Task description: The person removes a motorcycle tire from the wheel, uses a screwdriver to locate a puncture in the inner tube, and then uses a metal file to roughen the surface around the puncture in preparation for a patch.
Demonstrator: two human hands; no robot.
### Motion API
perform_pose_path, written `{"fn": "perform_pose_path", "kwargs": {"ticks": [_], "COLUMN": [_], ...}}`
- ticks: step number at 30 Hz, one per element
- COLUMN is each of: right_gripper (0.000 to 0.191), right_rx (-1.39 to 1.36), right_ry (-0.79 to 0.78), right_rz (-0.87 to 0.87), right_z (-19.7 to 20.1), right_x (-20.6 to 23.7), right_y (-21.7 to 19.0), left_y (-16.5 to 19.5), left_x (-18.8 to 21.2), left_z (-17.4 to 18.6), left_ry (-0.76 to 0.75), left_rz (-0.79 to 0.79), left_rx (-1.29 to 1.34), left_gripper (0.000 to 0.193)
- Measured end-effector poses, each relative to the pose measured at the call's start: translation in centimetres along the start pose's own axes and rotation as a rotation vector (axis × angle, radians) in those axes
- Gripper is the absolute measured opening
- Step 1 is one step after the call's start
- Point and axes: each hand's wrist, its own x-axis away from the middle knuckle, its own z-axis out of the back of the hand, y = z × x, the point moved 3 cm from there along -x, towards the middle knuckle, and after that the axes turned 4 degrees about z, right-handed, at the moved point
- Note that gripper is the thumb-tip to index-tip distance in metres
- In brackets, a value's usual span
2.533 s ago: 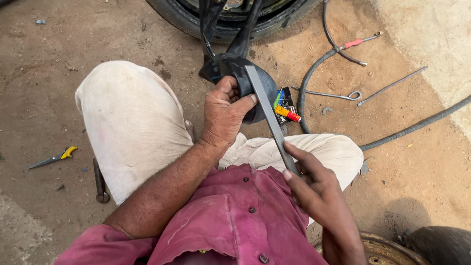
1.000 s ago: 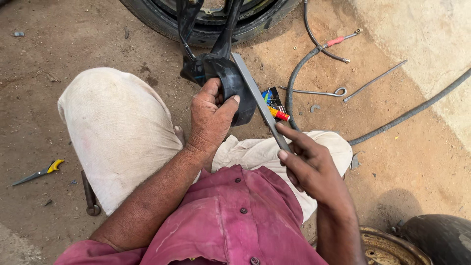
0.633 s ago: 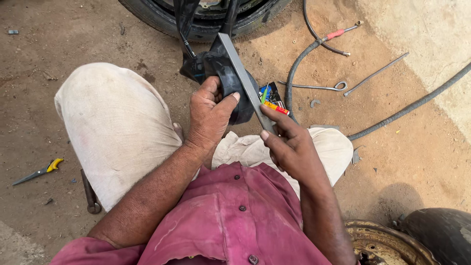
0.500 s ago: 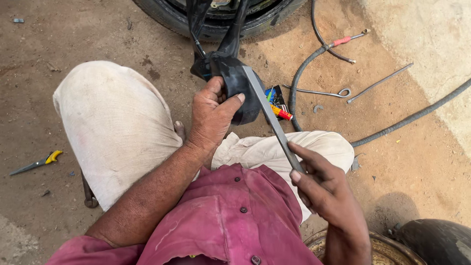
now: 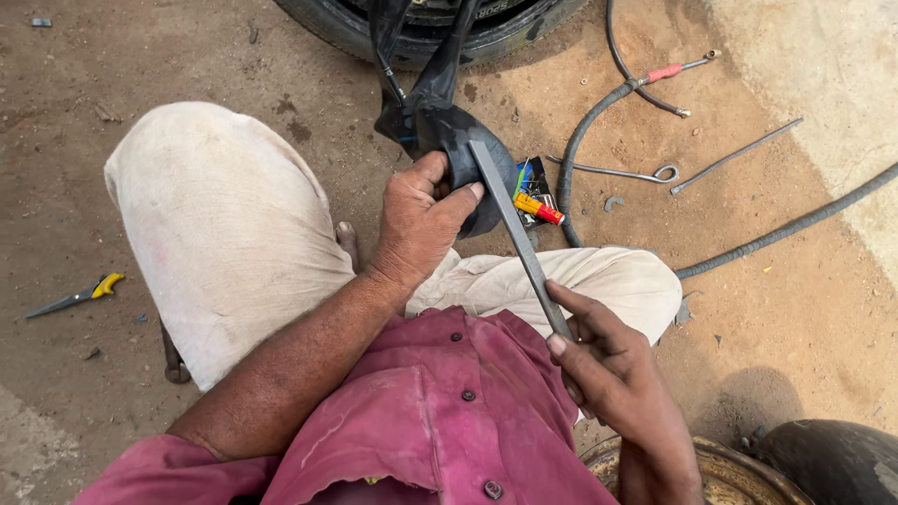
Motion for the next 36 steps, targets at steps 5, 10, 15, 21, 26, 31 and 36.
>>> {"fn": "perform_pose_path", "kwargs": {"ticks": [5, 10, 15, 21, 26, 31, 36], "right_gripper": [0.055, 0.058, 0.056, 0.055, 0.056, 0.053, 0.057], "right_rx": [-0.09, -0.105, -0.013, -0.064, 0.067, 0.114, -0.031], "right_ry": [0.036, 0.096, 0.026, 0.051, 0.016, 0.069, 0.051], "right_rz": [0.14, -0.024, 0.107, 0.178, 0.057, 0.294, 0.059], "right_z": [-1.5, 0.4, -1.4, -1.6, -0.7, -1.3, 0.6], "right_x": [-3.4, -1.1, -0.7, -3.2, -0.3, -3.3, -0.7], "right_y": [1.1, 1.1, 0.4, -2.2, -0.6, 1.2, 0.2], "left_y": [0.1, 0.6, -0.1, -0.1, -0.1, 0.5, 1.1], "left_x": [0.3, 0.0, 0.3, -0.1, 0.0, 0.3, 0.0], "left_z": [-0.8, -0.4, -0.4, -0.6, 0.0, -0.5, -0.3], "left_ry": [-0.064, -0.052, -0.068, -0.031, -0.024, -0.009, -0.03], "left_rz": [-0.023, -0.017, -0.036, -0.1, -0.1, -0.147, -0.103], "left_rx": [0.145, 0.287, 0.198, 0.155, 0.028, -0.122, -0.08], "left_gripper": [0.009, 0.014, 0.01, 0.007, 0.005, 0.017, 0.011]}}
